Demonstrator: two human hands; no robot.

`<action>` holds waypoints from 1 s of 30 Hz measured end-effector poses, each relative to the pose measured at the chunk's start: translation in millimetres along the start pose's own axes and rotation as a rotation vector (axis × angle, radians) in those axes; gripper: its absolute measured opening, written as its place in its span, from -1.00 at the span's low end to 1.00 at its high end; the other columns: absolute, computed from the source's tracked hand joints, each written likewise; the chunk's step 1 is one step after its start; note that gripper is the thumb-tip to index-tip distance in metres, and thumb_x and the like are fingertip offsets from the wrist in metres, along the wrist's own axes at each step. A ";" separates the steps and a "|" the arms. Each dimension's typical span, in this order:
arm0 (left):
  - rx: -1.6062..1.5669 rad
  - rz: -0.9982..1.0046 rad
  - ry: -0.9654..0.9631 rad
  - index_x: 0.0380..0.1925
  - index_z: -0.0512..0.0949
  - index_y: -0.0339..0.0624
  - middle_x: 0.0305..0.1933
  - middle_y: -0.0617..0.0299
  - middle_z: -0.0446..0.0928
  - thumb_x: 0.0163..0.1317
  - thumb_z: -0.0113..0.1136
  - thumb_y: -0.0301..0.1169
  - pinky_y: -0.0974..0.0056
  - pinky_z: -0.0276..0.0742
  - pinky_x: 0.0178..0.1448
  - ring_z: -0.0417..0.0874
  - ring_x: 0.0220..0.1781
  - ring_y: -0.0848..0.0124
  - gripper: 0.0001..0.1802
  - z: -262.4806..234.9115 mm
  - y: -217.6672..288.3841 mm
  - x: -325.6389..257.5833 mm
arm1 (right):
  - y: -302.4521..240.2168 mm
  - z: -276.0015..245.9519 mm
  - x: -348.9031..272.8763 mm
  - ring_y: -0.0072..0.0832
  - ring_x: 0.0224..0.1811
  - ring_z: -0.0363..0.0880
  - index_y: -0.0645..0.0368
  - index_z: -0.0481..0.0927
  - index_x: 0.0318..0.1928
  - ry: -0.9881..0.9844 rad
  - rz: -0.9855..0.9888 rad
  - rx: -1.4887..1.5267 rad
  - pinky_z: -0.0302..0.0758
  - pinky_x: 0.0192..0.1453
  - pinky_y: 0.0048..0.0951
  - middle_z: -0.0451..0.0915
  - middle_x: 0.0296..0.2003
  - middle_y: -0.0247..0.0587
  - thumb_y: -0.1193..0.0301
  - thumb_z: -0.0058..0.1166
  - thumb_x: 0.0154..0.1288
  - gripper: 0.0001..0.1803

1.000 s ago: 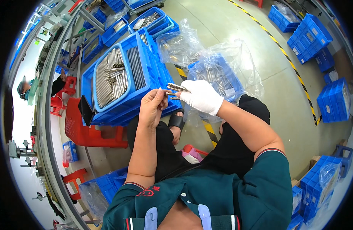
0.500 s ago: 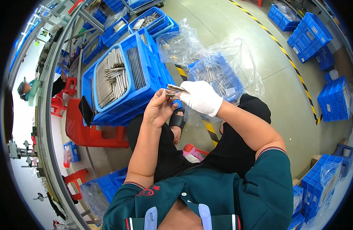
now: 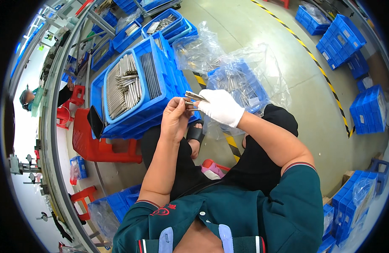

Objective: The person sits on the factory floor and repeatedly picks up small bundles of metal rods from a blue crate. They inspect the rods by holding them in their gloved hands and then place them into a plastic bag. This process is repeated continuously throughout the video.

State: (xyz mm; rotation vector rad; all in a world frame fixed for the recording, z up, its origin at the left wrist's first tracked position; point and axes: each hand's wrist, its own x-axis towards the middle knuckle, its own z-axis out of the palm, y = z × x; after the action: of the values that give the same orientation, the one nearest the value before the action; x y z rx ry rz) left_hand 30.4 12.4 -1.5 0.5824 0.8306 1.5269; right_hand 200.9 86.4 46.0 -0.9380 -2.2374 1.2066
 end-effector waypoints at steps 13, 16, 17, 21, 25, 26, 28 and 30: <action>0.379 0.187 0.161 -0.34 0.57 -0.34 -0.44 0.24 0.55 0.21 0.22 -0.45 0.47 0.36 -0.26 0.48 -0.40 0.56 -0.86 1.8 26.3 -4.0 | 4.4 -13.3 3.9 -0.37 -0.48 0.41 0.24 0.54 -0.34 -0.153 0.073 0.154 0.35 -0.35 -0.37 0.44 -0.55 -0.14 0.14 0.07 0.24 -0.65; 0.271 0.122 0.112 -0.36 0.57 -0.31 -0.44 0.25 0.55 0.21 0.24 -0.43 0.46 0.36 -0.27 0.46 -0.42 0.55 -0.86 4.5 25.8 -3.7 | -0.5 -16.2 2.5 -0.52 -0.48 0.35 0.24 0.54 -0.36 -0.227 0.150 0.236 0.32 -0.37 -0.43 0.42 -0.57 -0.25 0.13 0.10 0.22 -0.63; 0.239 0.096 0.089 -0.37 0.57 -0.30 -0.46 0.26 0.54 0.20 0.24 -0.42 0.46 0.35 -0.28 0.45 -0.43 0.56 -0.86 5.4 23.7 -3.6 | -1.7 -16.1 1.9 -0.55 -0.48 0.33 0.25 0.54 -0.37 -0.255 0.173 0.261 0.31 -0.38 -0.44 0.41 -0.57 -0.29 0.12 0.11 0.22 -0.62; 0.205 0.038 0.036 -0.36 0.57 -0.30 -0.46 0.27 0.53 0.20 0.24 -0.44 0.46 0.36 -0.28 0.46 -0.42 0.55 -0.87 4.2 22.1 -3.7 | -2.0 -13.2 0.9 -0.59 -0.49 0.30 0.25 0.54 -0.40 -0.291 0.174 0.304 0.28 -0.40 -0.46 0.40 -0.58 -0.33 0.11 0.12 0.21 -0.61; 0.252 0.029 0.022 -0.35 0.57 -0.31 -0.45 0.26 0.54 0.18 0.26 -0.45 0.45 0.37 -0.28 0.46 -0.42 0.55 -0.87 0.8 22.7 -3.4 | -0.6 -12.2 1.2 -0.59 -0.48 0.30 0.25 0.54 -0.39 -0.291 0.174 0.325 0.28 -0.40 -0.46 0.41 -0.57 -0.32 0.11 0.12 0.21 -0.61; 0.260 0.022 0.024 -0.35 0.57 -0.32 -0.45 0.26 0.54 0.18 0.26 -0.46 0.45 0.37 -0.28 0.46 -0.42 0.55 -0.87 1.1 23.7 -3.8 | -0.3 -12.0 1.3 -0.59 -0.48 0.30 0.25 0.54 -0.39 -0.293 0.185 0.328 0.28 -0.40 -0.46 0.41 -0.57 -0.31 0.11 0.12 0.21 -0.61; 0.260 0.009 0.026 -0.35 0.57 -0.32 -0.45 0.26 0.54 0.17 0.27 -0.46 0.44 0.38 -0.27 0.46 -0.42 0.55 -0.86 2.0 25.0 -4.3 | 0.5 -12.8 1.6 -0.63 -0.47 0.31 0.26 0.55 -0.35 -0.300 0.175 0.317 0.29 -0.40 -0.49 0.43 -0.56 -0.37 0.15 0.11 0.22 -0.64; 0.245 -0.003 0.025 -0.35 0.57 -0.32 -0.45 0.27 0.54 0.16 0.28 -0.46 0.44 0.39 -0.27 0.46 -0.42 0.55 -0.86 2.8 25.5 -4.3 | 0.2 -13.1 1.4 -0.65 -0.47 0.32 0.25 0.56 -0.33 -0.304 0.165 0.311 0.30 -0.41 -0.51 0.44 -0.55 -0.39 0.16 0.10 0.23 -0.65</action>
State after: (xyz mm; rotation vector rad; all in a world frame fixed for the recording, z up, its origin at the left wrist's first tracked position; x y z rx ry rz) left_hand 17.3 8.6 20.6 0.7413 1.0454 1.4420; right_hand 208.4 94.8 52.8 -0.8741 -2.1307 1.8170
